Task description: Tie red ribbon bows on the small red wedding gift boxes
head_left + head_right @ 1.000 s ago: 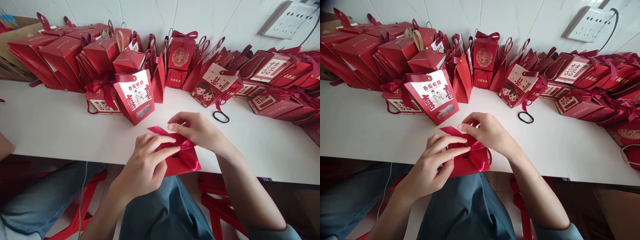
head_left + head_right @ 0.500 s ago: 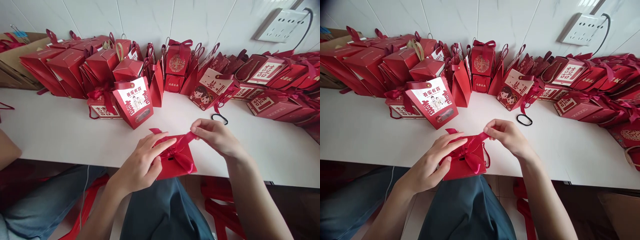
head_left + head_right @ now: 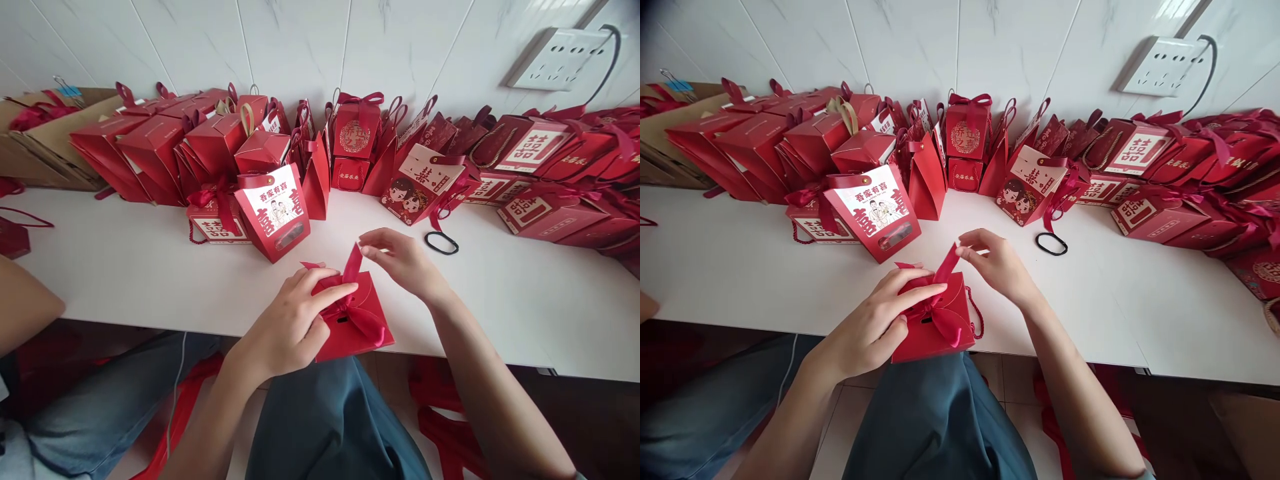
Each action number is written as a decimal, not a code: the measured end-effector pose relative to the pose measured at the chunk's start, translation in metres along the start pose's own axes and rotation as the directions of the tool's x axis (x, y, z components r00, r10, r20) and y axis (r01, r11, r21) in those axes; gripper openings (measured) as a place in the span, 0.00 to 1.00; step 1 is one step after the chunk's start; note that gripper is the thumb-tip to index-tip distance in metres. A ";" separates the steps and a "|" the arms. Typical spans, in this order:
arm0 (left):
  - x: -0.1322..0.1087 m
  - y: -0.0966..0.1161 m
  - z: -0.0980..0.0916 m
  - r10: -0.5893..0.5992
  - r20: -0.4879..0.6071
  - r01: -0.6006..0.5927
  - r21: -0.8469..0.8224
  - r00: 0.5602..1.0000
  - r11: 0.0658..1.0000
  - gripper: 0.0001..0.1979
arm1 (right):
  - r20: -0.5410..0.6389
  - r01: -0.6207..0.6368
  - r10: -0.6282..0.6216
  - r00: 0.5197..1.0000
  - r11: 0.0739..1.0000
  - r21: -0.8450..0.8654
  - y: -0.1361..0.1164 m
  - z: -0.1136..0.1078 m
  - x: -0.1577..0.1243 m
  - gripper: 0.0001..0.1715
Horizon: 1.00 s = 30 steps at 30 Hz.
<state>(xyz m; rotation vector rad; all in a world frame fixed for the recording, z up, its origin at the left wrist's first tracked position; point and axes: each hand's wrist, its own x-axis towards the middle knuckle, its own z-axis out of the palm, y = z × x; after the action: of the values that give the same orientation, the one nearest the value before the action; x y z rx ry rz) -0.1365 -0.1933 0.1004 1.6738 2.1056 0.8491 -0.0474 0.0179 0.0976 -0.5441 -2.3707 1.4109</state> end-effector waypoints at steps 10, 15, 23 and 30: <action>0.001 -0.004 -0.001 0.016 -0.029 -0.018 -0.077 0.999 0.997 0.30 | 0.170 -0.216 0.270 0.948 0.935 -0.280 -0.043 0.005 -0.096 0.28; -0.004 -0.013 0.003 -0.050 -0.116 0.026 -0.198 0.992 0.980 0.32 | 0.241 -0.234 0.254 0.937 0.966 -0.107 -0.031 0.008 -0.083 0.26; -0.030 0.019 0.038 -0.585 -0.512 0.451 -0.372 0.629 0.811 0.18 | 0.144 -0.290 0.322 0.936 0.935 -0.206 -0.037 0.012 -0.089 0.25; -0.029 0.024 0.036 -0.609 -0.360 0.359 -0.559 0.707 0.747 0.18 | 0.154 -0.246 0.277 0.948 0.950 -0.193 -0.037 0.017 -0.087 0.25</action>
<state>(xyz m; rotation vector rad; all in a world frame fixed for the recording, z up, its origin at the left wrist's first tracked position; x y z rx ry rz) -0.0895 -0.2088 0.0839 0.5925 2.2660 1.5760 0.0153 -0.0534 0.1148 -0.8395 -2.6617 1.4233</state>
